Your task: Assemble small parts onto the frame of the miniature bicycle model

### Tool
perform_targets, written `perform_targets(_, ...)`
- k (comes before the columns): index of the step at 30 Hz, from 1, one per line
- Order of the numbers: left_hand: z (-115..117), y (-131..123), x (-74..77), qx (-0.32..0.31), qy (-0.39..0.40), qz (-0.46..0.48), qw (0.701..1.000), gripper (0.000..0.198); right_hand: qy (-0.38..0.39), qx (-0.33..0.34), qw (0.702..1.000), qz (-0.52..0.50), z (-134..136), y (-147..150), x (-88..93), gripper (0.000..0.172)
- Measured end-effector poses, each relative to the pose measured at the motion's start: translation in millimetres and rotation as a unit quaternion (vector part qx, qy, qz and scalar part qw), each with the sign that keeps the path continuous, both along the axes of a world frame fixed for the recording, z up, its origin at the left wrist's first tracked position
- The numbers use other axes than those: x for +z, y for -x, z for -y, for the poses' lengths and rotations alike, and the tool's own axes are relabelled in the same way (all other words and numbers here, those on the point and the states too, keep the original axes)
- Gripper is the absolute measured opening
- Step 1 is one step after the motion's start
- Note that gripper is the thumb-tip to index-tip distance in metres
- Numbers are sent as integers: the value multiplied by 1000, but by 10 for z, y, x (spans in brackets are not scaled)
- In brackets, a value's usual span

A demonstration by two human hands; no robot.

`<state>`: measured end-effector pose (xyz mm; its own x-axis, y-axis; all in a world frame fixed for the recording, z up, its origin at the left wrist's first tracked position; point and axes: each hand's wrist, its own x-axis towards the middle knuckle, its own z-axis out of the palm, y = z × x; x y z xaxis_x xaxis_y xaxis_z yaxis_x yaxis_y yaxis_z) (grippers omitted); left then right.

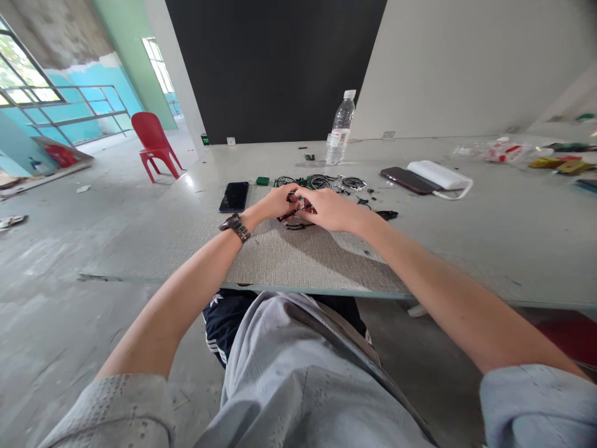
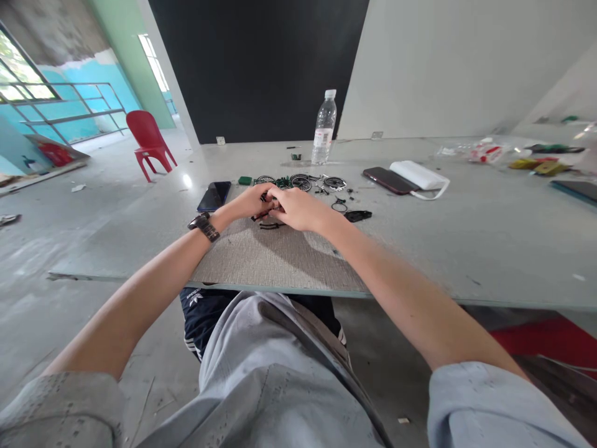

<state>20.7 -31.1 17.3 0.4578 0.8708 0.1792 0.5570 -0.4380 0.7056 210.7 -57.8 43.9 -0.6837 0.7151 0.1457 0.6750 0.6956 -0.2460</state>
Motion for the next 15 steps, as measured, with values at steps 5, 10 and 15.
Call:
perform_targets(5,-20,32,-20,-20,-1,2,1000,12,9,-7,1000,11,16,-8,18,40)
perform_targets(10,-54,42,-55,-24,-17,0,1000,13,-1,-3,1000,21,2,-14,-2,44)
perform_targets(15,-16,17,-22,-15,-30,-5,999,7,-10,-5,1000,29,-3,-9,-23,47)
